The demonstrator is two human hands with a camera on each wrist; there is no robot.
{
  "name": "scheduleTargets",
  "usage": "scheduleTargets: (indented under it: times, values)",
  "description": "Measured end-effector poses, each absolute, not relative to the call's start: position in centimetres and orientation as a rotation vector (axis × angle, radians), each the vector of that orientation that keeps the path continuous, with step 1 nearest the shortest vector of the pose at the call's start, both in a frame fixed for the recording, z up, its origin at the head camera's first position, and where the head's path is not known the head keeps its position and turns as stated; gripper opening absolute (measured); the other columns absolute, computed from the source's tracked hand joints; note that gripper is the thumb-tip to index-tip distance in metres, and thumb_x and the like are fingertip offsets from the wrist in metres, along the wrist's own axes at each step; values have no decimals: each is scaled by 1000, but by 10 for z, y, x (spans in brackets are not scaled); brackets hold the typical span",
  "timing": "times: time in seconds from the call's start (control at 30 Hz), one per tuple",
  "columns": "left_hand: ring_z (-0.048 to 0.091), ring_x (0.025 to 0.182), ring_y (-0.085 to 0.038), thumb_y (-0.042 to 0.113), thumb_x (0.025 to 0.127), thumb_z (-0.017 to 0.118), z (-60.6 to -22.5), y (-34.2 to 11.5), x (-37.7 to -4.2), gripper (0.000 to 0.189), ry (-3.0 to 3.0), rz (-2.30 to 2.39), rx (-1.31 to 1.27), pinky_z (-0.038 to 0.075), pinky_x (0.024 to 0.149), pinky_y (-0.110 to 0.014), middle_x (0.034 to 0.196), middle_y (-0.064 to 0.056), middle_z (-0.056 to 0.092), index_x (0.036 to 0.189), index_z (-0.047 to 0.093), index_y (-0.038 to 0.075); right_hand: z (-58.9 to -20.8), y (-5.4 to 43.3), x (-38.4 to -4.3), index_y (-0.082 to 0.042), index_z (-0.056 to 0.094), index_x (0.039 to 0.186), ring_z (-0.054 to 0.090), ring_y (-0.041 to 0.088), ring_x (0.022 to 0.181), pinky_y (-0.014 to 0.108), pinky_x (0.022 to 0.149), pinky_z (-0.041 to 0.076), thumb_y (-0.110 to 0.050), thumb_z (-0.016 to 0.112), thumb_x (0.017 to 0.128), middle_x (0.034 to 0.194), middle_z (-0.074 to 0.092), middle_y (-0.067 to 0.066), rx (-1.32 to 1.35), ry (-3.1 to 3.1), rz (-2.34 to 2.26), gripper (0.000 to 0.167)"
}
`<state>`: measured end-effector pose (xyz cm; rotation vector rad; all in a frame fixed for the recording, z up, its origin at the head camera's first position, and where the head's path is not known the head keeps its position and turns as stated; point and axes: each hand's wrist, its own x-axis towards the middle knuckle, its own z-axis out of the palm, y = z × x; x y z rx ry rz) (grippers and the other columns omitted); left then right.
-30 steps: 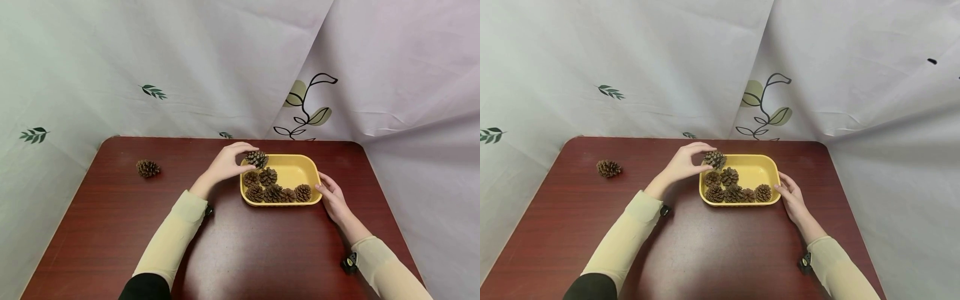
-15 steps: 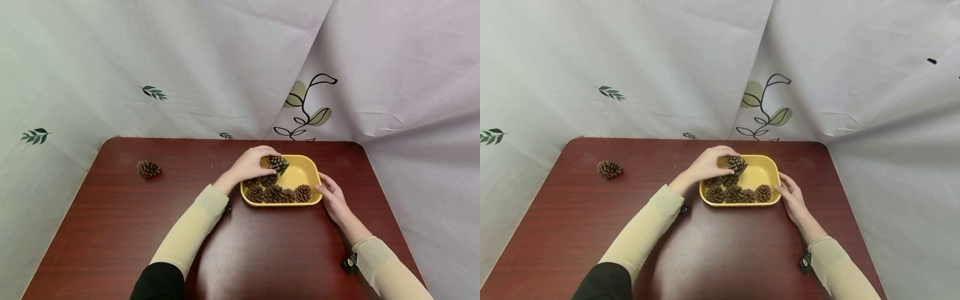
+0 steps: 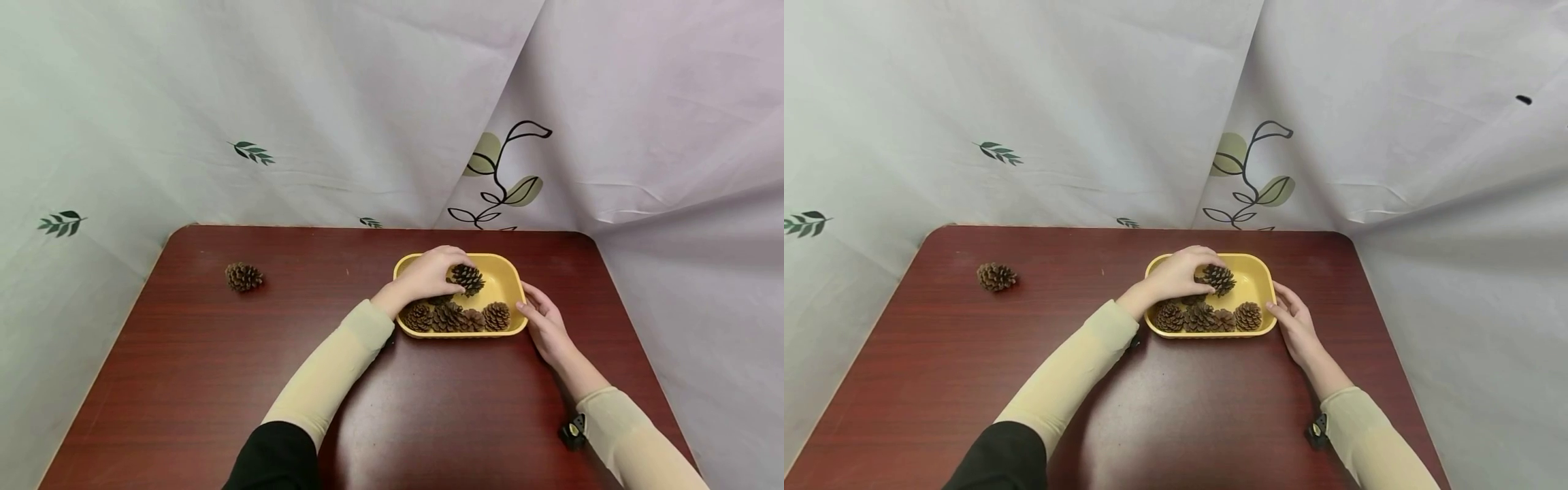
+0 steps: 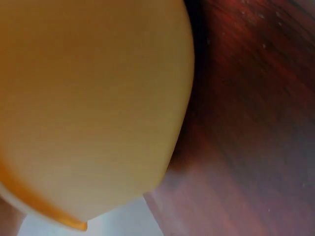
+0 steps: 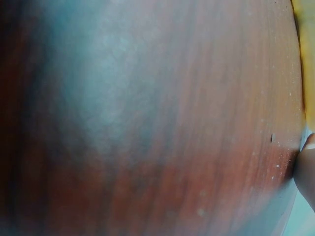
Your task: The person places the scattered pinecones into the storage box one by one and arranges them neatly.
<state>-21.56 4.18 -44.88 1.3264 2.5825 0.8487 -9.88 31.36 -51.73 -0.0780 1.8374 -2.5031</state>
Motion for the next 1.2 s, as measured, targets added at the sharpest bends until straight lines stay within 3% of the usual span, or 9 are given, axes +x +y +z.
scheduleTargets:
  times: [1.2]
  values:
    - [58,143,-18,34,92,85,-468,61,-218,56,2568,635,1313,43,125,-30,148,-2,66,142,67,16,-517,312,-98,-17,61,137,65,1,121,12,98,55,7,47,107,131,71,-10,-66,1883,-2483,41]
